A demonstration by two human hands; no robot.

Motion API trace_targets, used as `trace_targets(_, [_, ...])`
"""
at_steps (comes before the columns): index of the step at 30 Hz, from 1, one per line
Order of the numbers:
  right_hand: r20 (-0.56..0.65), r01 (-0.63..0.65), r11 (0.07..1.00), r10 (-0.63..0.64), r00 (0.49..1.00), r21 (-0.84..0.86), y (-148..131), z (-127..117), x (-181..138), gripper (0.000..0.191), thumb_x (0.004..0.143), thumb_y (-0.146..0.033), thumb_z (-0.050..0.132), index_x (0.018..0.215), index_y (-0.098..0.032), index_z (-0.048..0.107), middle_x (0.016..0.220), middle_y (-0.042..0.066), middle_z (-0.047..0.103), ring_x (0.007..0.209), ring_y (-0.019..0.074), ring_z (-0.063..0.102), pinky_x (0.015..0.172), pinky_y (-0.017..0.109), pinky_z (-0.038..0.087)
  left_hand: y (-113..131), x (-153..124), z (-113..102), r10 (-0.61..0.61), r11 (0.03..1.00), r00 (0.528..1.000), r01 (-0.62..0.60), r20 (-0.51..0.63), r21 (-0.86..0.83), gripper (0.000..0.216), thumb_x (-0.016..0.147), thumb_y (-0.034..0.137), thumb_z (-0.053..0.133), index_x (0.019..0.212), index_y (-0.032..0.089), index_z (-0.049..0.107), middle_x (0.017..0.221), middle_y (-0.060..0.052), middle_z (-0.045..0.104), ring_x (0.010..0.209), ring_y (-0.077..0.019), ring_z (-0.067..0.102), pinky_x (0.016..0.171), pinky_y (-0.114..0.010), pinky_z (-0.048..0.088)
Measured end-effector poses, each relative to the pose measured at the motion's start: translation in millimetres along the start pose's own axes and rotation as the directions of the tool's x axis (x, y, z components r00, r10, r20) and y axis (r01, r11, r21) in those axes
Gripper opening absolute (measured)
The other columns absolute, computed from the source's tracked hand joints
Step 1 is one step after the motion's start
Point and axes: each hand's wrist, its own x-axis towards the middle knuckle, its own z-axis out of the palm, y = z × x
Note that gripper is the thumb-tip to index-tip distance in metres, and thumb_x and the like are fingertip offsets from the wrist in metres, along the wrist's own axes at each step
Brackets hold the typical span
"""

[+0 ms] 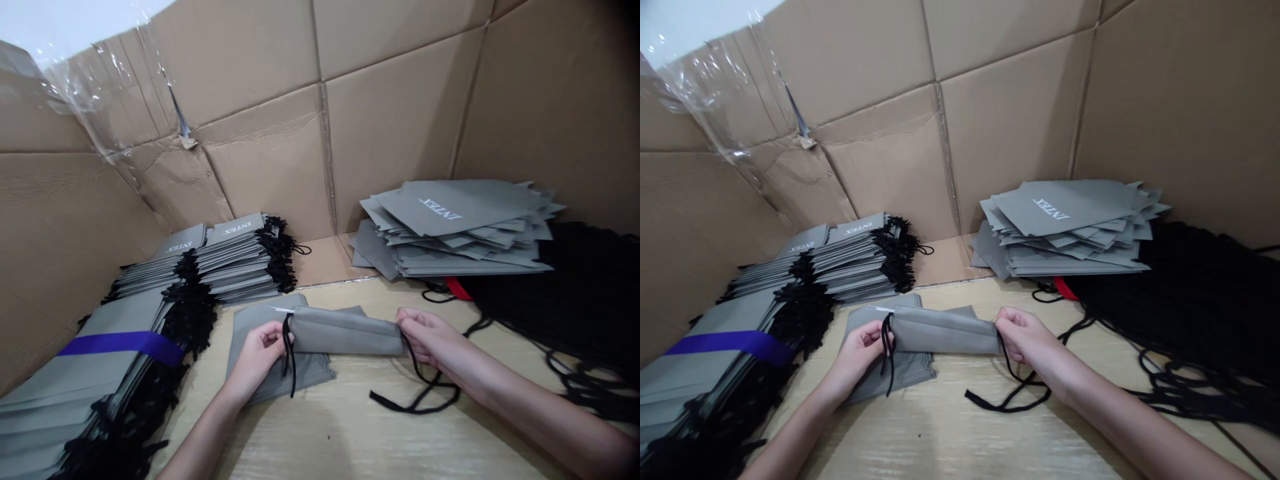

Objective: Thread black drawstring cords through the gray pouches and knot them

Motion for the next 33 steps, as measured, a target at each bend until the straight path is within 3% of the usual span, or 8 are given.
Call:
trace_targets(3, [0.005,0.009,1.000,-0.009,1.000,0.002,1.4,-1.9,0.5,0.024,0.062,-0.035,0.049,0.056,-0.022,0.031,0.048,-0.011,0.021,0.039,0.0046,0.016,0.038,0.020,0.011,-0.7,-0.4,-1.5,0.036,0.997,0.996,-0.030,-0.079,0.072,0.029,0.072,0.043,0.064,0.065,0.016,0.062,0.055,0.002,0.051,0.055,-0.0122,0.045,0.052,-0.021,0.035])
trace_targets(7, [-0.005,0.017,1.000,-0.017,1.000,-0.016,1.1,-4.9,3.1,0.024,0.062,-0.036,0.050,0.056,-0.022,0.032,0.047,-0.010,0.023,0.038,0.0049,0.018,0.038,0.020,0.012,2.9,-0.7,-10.7,0.175,0.976,0.955,-0.136,-0.239,0.168,0.017,0.074,0.036,0.064,0.068,0.019,0.065,0.078,-0.003,0.058,0.086,-0.0203,0.050,0.076,-0.027,0.040])
trace_targets(9, [-0.002,0.014,1.000,-0.014,1.000,-0.017,0.3,-5.8,4.5,0.024,0.061,-0.036,0.051,0.055,-0.022,0.032,0.046,-0.010,0.022,0.038,0.0049,0.018,0.038,0.021,0.011,4.7,-0.4,-15.2,0.168,0.986,0.941,-0.158,-0.295,0.057,0.017,0.074,0.034,0.065,0.066,0.019,0.064,0.085,-0.003,0.057,0.089,-0.0199,0.050,0.079,-0.028,0.041])
trace_targets(12, [0.009,0.022,1.000,-0.022,1.000,-0.022,-1.6,-6.0,5.1,0.024,0.061,-0.036,0.052,0.055,-0.022,0.033,0.044,-0.010,0.023,0.038,0.0047,0.019,0.039,0.021,0.011,6.1,0.2,-18.0,0.023,0.952,0.963,-0.104,-0.270,-0.288,0.014,0.077,0.032,0.062,0.076,0.018,0.064,0.083,-0.001,0.056,0.080,-0.0160,0.054,0.074,-0.030,0.047])
trace_targets(16, [0.022,0.018,0.999,-0.017,1.000,-0.042,-3.4,-5.3,4.1,0.023,0.061,-0.036,0.052,0.055,-0.022,0.035,0.044,-0.010,0.023,0.038,0.0049,0.018,0.040,0.022,0.010,8.2,1.3,-18.2,-0.110,0.727,0.982,-0.028,-0.157,-0.686,0.008,0.075,0.022,0.063,0.071,0.015,0.062,0.084,-0.002,0.062,0.081,-0.0157,0.059,0.078,-0.035,0.051])
trace_targets(21, [0.034,0.016,0.999,-0.014,0.999,-0.044,-1.5,-5.6,6.2,0.023,0.059,-0.036,0.053,0.057,-0.022,0.034,0.045,-0.010,0.021,0.039,0.0051,0.016,0.041,0.022,0.009,12.3,1.7,-20.2,-0.156,0.551,0.980,-0.018,-0.124,-0.835,0.013,0.077,0.016,0.060,0.064,0.015,0.058,0.076,-0.001,0.063,0.078,-0.0141,0.063,0.084,-0.038,0.051])
trace_targets(29, [0.022,0.002,1.000,-0.002,1.000,-0.009,0.9,-7.9,8.6,0.024,0.060,-0.035,0.053,0.055,-0.022,0.032,0.044,-0.011,0.021,0.038,0.0048,0.016,0.041,0.022,0.010,7.0,2.9,-14.2,-0.107,0.692,0.989,0.003,-0.098,-0.722,0.016,0.074,0.027,0.068,0.082,0.019,0.056,0.096,-0.001,0.063,0.083,-0.0154,0.062,0.075,-0.032,0.052])
trace_targets(33, [0.012,0.010,1.000,-0.010,1.000,0.012,-0.8,-7.5,7.0,0.023,0.061,-0.034,0.053,0.055,-0.022,0.035,0.045,-0.010,0.023,0.038,0.0047,0.017,0.041,0.022,0.010,-0.1,2.8,-6.9,-0.070,0.845,0.995,0.021,-0.072,-0.534,0.021,0.075,0.031,0.068,0.086,0.020,0.054,0.091,-0.001,0.062,0.079,-0.0127,0.058,0.069,-0.026,0.049])
